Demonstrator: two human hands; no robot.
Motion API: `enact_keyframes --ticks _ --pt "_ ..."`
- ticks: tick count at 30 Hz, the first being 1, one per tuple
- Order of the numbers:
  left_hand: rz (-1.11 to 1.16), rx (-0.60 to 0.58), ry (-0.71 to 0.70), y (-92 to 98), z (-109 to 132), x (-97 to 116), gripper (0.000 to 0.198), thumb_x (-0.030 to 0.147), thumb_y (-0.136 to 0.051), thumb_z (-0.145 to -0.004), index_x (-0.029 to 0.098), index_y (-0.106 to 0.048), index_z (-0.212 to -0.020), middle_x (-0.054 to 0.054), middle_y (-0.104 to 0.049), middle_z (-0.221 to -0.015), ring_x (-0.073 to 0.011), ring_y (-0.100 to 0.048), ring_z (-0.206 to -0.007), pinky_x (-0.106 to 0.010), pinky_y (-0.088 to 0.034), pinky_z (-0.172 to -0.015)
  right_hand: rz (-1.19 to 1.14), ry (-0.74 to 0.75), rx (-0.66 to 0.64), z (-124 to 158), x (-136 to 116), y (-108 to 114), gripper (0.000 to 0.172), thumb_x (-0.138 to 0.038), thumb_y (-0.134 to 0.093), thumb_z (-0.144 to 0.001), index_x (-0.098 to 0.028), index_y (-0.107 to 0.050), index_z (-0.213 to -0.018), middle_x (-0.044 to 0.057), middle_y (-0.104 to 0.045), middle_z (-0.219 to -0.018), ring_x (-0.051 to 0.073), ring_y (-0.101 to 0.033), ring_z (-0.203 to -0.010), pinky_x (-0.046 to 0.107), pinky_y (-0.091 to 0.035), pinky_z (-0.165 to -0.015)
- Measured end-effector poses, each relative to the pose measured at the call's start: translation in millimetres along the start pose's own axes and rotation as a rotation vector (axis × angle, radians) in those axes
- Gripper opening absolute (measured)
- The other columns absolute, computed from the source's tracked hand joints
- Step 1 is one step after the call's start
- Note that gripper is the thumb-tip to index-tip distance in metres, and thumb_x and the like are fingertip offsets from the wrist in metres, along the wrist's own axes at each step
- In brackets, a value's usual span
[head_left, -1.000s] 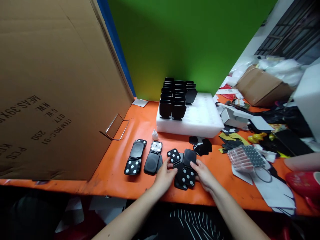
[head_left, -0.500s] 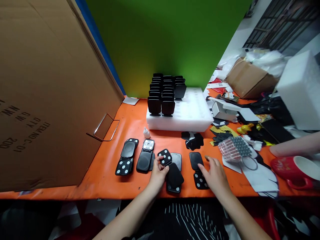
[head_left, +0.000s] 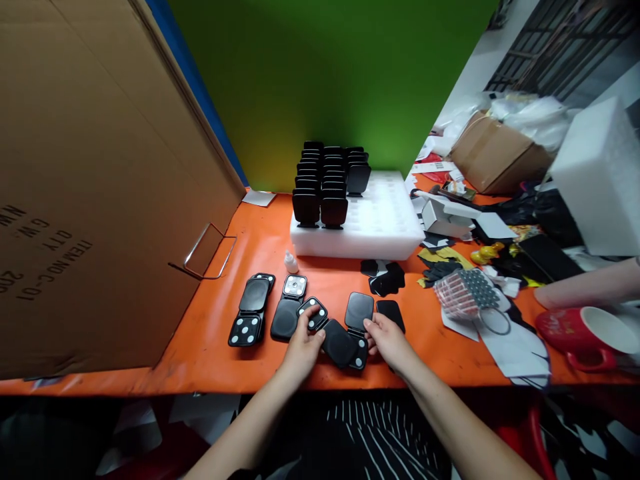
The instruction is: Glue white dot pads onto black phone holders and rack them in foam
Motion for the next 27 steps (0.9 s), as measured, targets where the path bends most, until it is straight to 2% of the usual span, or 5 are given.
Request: enact_keyframes --ticks 8,13,16,20,27 --pt "0.109 -0.009 -0.088 -6.7 2.5 13.7 0.057 0.027 -0.059 -0.071 0.020 -0.034 -0.121 -0.006 -0.051 -0.109 -0.0137 -0.055 -0.082 -0.025 -0.044 -0.076 -0.066 -0.037 0.005 3.6 -11.0 -1.2 0.024 -0.038 -0.052 -0.072 -0.019 -0.039 -0.064 -0.006 -0.048 -0.055 0.006 -0.047 -0.041 0.017 -0.038 -0.036" --pt "0.057 0.143 -0.140 14.3 5.2 25.0 0.046 0.026 -0.054 -0.074 0.021 -0.038 -0.117 -0.003 -0.054 -0.098 -0.0133 -0.054 -0.082 -0.024 -0.043 -0.076 -0.100 0.015 0.162 1.5 -13.1 36.1 0.021 -0.037 -0.050 -0.074 -0.020 -0.041 -0.065 -0.006 -0.044 -0.054 0.006 -0.044 -0.042 0.016 -0.036 -0.036" --pt "-0.013 0.091 -0.144 14.9 -0.1 28.1 0.049 0.025 -0.053 -0.075 0.021 -0.035 -0.121 -0.003 -0.055 -0.094 -0.0143 -0.054 -0.081 -0.025 -0.043 -0.075 -0.142 -0.004 0.217 3.0 -15.3 55.9 0.018 -0.035 -0.050 -0.073 -0.020 -0.042 -0.067 -0.006 -0.043 -0.055 0.006 -0.044 -0.044 0.016 -0.037 -0.038" --pt "-0.112 -0.062 -0.097 -7.7 -10.2 19.7 0.048 0.019 -0.051 -0.074 0.021 -0.038 -0.121 -0.004 -0.056 -0.095 -0.0152 -0.055 -0.080 -0.026 -0.043 -0.075 -0.157 -0.016 0.163 5.5 -22.4 52.3 0.017 -0.036 -0.049 -0.074 -0.021 -0.043 -0.071 -0.005 -0.044 -0.056 0.007 -0.045 -0.046 0.017 -0.039 -0.039" --pt "-0.087 -0.028 -0.152 -18.4 -14.7 18.2 0.053 0.012 -0.049 -0.071 0.025 -0.039 -0.121 -0.004 -0.046 -0.121 -0.0162 -0.050 -0.100 -0.028 -0.038 -0.087 -0.185 -0.020 0.119 5.3 -19.9 39.1 0.015 -0.035 -0.045 -0.079 -0.021 -0.042 -0.073 -0.005 -0.044 -0.055 0.007 -0.043 -0.043 0.015 -0.035 -0.033"
Point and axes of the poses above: each hand's wrist, its own z-axis away from the middle knuckle, its own y-axis out of the back of the hand, x = y × z, the point moved 8 cm from there along -z, towards the middle knuckle
